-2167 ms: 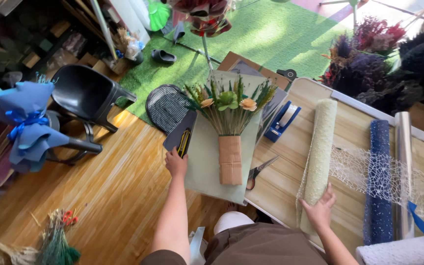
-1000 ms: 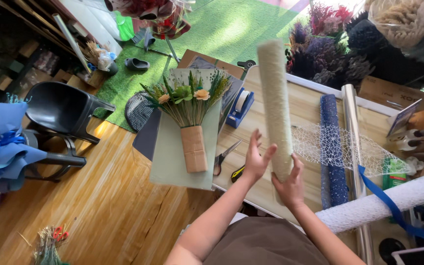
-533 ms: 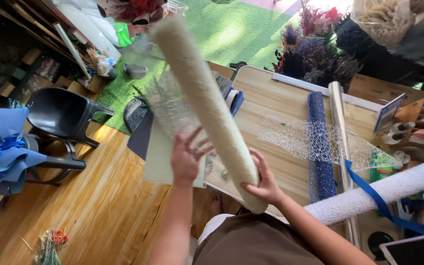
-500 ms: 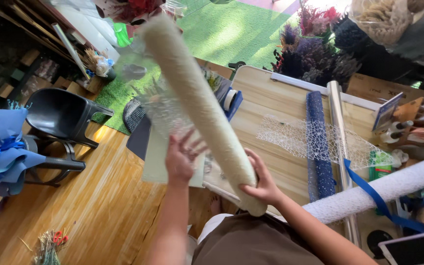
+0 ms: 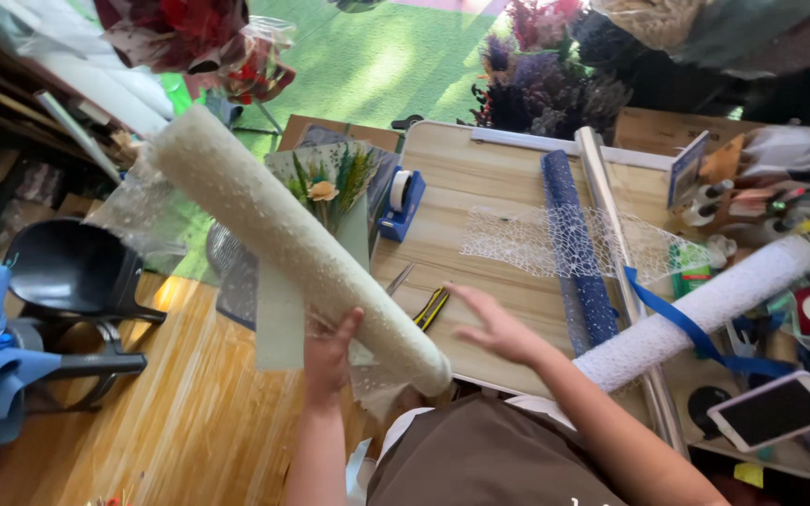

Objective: The person cuts pieces of decorative mesh and plastic wrap using shears and then removes a thin plastic film from a rectangular sheet.

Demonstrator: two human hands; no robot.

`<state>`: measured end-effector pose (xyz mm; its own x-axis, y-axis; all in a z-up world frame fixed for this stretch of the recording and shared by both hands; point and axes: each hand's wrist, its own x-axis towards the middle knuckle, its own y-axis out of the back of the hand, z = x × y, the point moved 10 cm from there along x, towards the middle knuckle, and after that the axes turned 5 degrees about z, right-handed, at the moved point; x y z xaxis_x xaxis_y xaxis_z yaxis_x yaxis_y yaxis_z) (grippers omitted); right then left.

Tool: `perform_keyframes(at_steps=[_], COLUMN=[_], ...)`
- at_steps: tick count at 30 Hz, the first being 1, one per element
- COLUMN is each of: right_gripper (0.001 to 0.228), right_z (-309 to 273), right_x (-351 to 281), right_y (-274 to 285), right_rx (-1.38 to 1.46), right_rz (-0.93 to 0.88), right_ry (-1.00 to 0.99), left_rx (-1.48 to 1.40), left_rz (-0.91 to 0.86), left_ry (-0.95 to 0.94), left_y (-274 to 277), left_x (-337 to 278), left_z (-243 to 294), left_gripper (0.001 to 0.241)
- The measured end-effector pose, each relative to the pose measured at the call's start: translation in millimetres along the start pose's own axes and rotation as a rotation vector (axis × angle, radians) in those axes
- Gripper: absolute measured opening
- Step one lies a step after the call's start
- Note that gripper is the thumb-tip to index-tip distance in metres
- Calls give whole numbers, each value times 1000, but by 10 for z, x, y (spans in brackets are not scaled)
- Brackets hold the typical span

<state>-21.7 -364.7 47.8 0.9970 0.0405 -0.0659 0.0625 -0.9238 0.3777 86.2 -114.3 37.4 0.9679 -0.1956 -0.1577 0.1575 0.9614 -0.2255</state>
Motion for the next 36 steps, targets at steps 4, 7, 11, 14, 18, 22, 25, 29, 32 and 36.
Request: perform_keyframes(at_steps=[4,7,11,14,18,22,25,29,32,36], right_gripper=[55,99,130,104,86,83,70,58,46,43], right_z=[1357,2243,2710,2812,2939,2790,2840,2731,2611,2445], right_x=[-314,-758,-911,-884,-872,-757,-687,-632,-616,-598], right_y=[773,1206,1256,1347,1523,1767,1535,1340,1341,1412], right_rx=[-419,-647,-777,-877,-668,-481,602,1011,1120,1243], right_rz=[330,495,450,514,501,613,647,436,424,548], right_ry=[-248,-734,-1040,-1072,-1058,-820,-694,-608,-471,-331], left_rx=[79,97,175,140,95,198,237,299,326,295], left_rz=[7,107,76,83,37,18,44,-6,-36,-60], left_ry=[19,62,278,334,387,508,555,554,554,520], left_y=[-95,-77,-346,-548,-853,-1083,-1145,-1283,-1374,-1437], left_x=[-221,-290,-341,-345,-325,-372,-366,-294,-243,-134], left_z=[161,64,-165,-323,-455,-405,-514,-627,-674,-811], left_gripper=[84,80,85,84,89,78,104,94,98,94])
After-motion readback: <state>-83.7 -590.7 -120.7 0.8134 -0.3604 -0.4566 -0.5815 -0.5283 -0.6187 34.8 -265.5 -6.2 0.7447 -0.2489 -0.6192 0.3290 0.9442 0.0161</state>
